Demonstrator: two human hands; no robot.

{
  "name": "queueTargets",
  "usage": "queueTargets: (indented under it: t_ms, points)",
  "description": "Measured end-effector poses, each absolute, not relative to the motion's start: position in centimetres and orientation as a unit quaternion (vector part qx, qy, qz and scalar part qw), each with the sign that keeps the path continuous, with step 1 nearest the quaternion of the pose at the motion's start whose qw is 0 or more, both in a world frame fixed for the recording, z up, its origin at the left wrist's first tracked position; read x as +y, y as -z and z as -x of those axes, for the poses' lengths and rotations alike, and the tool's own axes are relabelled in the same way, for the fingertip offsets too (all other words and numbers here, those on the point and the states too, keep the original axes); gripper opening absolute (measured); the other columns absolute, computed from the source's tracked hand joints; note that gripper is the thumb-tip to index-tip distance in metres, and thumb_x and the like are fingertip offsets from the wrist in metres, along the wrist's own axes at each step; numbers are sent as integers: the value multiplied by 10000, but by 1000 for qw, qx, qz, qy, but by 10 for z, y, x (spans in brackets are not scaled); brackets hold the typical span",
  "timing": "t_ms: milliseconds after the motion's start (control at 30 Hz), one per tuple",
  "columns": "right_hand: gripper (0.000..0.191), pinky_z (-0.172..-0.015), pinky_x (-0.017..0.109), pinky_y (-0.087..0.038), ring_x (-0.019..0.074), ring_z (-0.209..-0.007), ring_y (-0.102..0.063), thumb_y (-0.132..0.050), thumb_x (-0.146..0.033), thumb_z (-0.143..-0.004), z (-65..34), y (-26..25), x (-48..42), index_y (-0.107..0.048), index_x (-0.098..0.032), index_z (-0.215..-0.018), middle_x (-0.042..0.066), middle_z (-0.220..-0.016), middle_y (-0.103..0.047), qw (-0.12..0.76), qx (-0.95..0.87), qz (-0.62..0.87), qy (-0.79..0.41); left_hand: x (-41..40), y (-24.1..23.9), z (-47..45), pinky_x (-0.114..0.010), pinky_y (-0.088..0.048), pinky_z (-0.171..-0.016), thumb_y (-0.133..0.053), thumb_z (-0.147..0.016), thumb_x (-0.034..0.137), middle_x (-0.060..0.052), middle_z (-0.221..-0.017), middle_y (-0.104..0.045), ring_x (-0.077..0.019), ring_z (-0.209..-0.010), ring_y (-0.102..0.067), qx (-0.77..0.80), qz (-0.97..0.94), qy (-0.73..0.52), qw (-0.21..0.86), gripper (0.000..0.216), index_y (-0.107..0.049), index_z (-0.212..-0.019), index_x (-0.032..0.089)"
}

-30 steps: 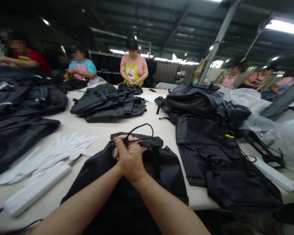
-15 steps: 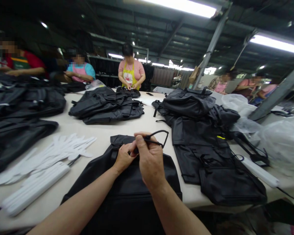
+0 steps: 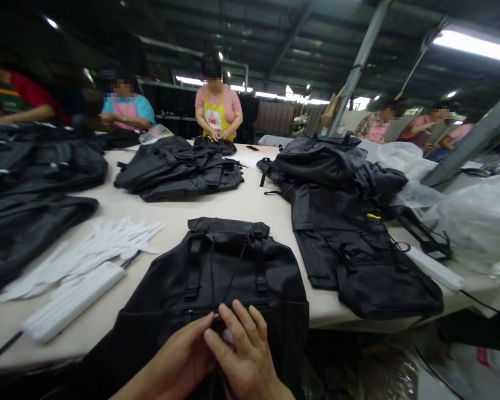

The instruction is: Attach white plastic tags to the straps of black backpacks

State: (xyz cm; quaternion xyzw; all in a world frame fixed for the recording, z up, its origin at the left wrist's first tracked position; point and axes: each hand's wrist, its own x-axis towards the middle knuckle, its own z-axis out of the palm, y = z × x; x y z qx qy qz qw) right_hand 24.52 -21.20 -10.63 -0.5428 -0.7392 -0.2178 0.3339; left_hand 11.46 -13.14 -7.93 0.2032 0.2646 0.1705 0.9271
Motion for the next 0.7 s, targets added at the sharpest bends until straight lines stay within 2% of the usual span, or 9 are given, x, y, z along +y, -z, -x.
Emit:
queueTargets:
  t_ms: [100,167,233,333,400,500,567,633,700]
  points:
    - [413,-984,391,-373,219,-1212,-438,-468,-92,-837,-247,120,-227,-515,-248,-1216,63,-1258,-539,364,-744,547,120,-134,89,-105,-256,-451,-665,-621,-776,216,-34,-763,-644,-123,-687,-599,307,-190,-171,917,107,-646,-853,146]
    - [388,-950,377,-414,203,-1145,-503,-434,-116,-858,-250,117,-231,-502,-227,-1223,77,-1208,-570,435,-674,597,-9,-135,91,-101,-226,-434,-580,-621,-774,235,0,-677,-598,-76,-545,-534,329,-206,-164,907,144,-635,-890,150]
    - [337,-870,350,-468,194,-1021,-583,-424,-226,-884,-253,107,-227,-510,-199,-1209,92,-1117,-614,484,-539,665,-180,-138,91,-98,-201,-380,-477,-591,-792,302,26,-595,-538,-39,-414,-405,345,-245,-154,893,207,-624,-918,140]
    - [398,-693,298,-499,181,-801,-639,-456,-412,-859,-249,90,-207,-563,-146,-1135,89,-938,-665,470,-391,664,-430,-145,88,-98,-180,-281,-397,-564,-790,392,48,-530,-476,-17,-356,-246,350,-332,-147,863,277,-608,-860,128]
    - [425,-658,275,-475,175,-777,-629,-528,-449,-807,-240,84,-193,-594,-135,-1086,79,-900,-669,458,-370,609,-531,-151,85,-98,-172,-240,-387,-560,-773,454,61,-503,-433,-17,-363,-215,359,-380,-159,837,324,-589,-794,133]
    - [435,-733,281,-448,184,-863,-613,-601,-478,-740,-221,85,-177,-621,-129,-1000,87,-936,-664,503,-339,484,-631,-155,84,-96,-173,-179,-370,-531,-758,524,76,-455,-372,-29,-358,-205,385,-406,-198,805,378,-563,-732,149]
    - [425,-774,315,-443,197,-855,-623,-565,-539,-743,-207,88,-169,-611,-127,-836,96,-900,-665,552,-292,379,-683,-153,87,-94,-183,-162,-364,-542,-734,543,79,-416,-347,-41,-345,-216,388,-423,-202,794,389,-557,-699,156]
    - [454,-737,338,-456,198,-751,-640,-518,-591,-752,-197,90,-160,-515,-146,-657,73,-753,-656,591,-253,313,-699,-149,90,-92,-195,-177,-367,-562,-701,566,74,-393,-340,-54,-345,-246,382,-453,-201,780,409,-545,-651,161]
    - [488,-615,303,-462,177,-605,-622,-523,-619,-736,-192,88,-147,-425,-165,-588,17,-561,-586,604,-234,324,-689,-146,93,-91,-202,-191,-377,-551,-690,598,66,-390,-342,-63,-361,-273,378,-482,-209,763,440,-519,-605,167]
